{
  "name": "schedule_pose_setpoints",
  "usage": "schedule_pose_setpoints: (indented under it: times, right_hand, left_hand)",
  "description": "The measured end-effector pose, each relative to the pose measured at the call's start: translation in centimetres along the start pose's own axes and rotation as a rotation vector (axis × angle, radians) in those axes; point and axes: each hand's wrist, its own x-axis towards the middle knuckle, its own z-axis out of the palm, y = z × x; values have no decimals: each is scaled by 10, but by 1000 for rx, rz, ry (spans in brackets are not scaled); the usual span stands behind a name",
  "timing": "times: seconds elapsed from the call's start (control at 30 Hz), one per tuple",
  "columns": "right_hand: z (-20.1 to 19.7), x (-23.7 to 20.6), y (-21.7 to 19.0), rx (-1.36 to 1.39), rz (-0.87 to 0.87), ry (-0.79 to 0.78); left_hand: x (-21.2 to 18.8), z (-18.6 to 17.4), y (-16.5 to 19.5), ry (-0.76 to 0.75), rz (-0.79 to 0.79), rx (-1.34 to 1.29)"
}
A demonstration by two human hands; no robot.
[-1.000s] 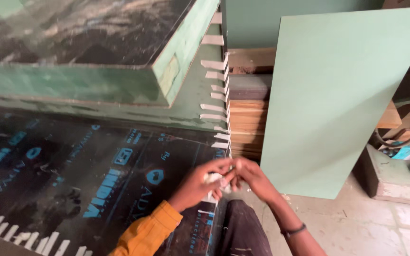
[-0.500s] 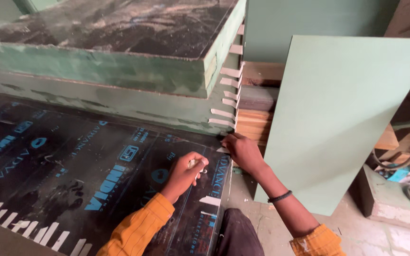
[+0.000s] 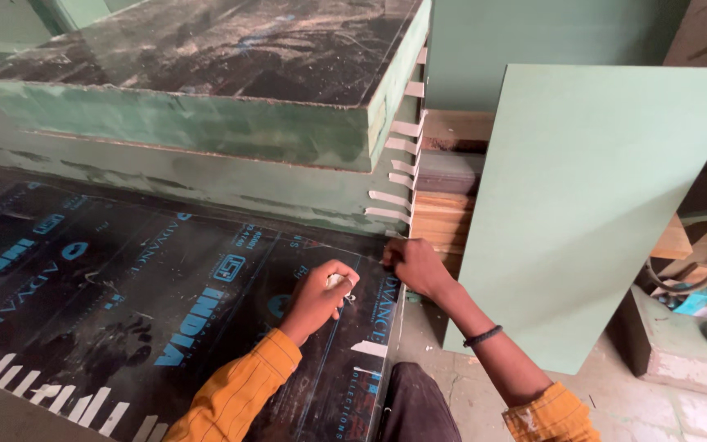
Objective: The person sits on the floor with a large laminated board across their lap and peels white protective film strips off the board's edges and corners by hand, working around the panel and collecting the removed film scraps in one hand.
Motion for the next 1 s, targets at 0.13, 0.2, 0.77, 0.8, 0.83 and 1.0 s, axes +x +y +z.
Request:
schedule_pose_setpoints:
  times: [0.13, 0.2, 0.77, 0.8, 0.83, 1.0]
  right_hand:
    - [-1, -2, -5, 2, -62, 35]
    - [-5, -3, -9, 0, -44, -29]
    - [-41, 1, -11, -425, -265, -195]
    - [-47, -2, -10, -332, -239, -145]
    - [-51, -4, -10, -241, -215, -101]
    - [-47, 9, -6, -330, -334, -186]
  left_hand:
    - [4, 6, 6, -15, 96, 60]
    - [5, 7, 10, -7, 102, 77]
    - [7, 6, 9, 16, 117, 146]
    - [7, 6, 9, 15, 104, 151]
    - [7, 6, 9, 18, 90, 151]
    - [2, 10, 16, 18, 68, 157]
